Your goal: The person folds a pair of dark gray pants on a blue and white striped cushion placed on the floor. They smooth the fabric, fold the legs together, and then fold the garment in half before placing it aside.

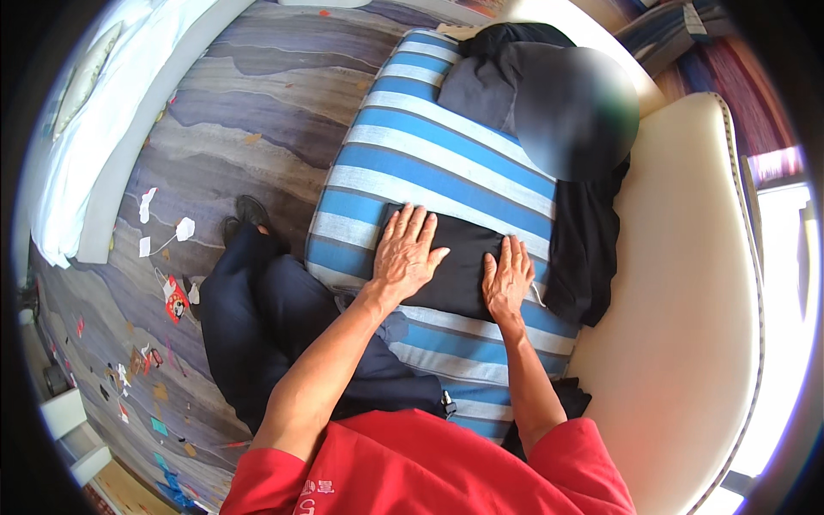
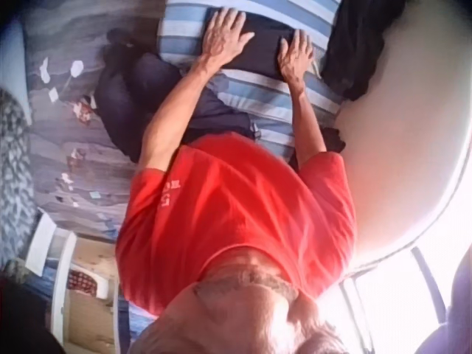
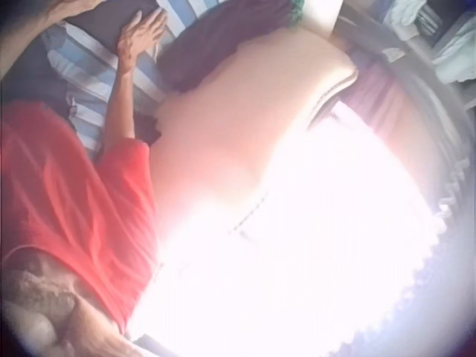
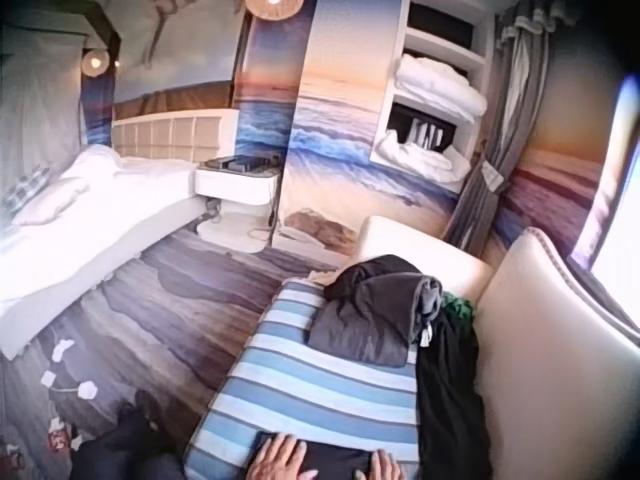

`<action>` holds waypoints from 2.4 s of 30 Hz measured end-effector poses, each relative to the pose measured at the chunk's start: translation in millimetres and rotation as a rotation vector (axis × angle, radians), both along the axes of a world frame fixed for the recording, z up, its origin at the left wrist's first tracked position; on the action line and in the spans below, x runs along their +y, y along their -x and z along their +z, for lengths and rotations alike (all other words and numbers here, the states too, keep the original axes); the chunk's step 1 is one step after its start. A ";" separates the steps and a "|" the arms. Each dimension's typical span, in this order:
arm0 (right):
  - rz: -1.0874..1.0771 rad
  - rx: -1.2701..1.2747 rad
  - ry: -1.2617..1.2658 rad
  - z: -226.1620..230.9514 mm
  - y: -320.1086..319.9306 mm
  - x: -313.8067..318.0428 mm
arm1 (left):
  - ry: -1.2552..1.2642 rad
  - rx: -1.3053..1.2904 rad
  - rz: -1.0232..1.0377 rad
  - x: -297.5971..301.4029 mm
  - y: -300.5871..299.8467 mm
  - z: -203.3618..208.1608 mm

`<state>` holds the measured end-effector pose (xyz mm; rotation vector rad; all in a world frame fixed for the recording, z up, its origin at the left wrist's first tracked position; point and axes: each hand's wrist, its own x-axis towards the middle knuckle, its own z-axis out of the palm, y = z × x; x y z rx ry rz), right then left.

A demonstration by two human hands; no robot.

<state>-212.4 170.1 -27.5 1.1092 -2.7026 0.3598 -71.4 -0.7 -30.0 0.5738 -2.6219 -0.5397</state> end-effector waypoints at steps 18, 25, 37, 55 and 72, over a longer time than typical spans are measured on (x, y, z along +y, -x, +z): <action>-0.085 -0.047 0.146 -16.7 13.3 6.1 | 0.009 -0.016 0.095 4.4 -27.2 -11.5; -0.060 -0.196 0.243 -5.9 77.1 18.4 | -0.041 0.018 0.084 5.3 -28.3 -10.5; -0.117 -0.460 -0.047 15.5 90.1 8.2 | -0.023 0.045 0.102 5.8 -29.5 -9.4; 0.087 0.126 0.164 9.8 17.0 -1.6 | -0.027 0.036 0.098 5.5 -26.9 -8.9; -0.187 -0.094 0.121 -3.9 -26.0 48.3 | -0.032 0.019 0.045 28.3 -52.6 7.9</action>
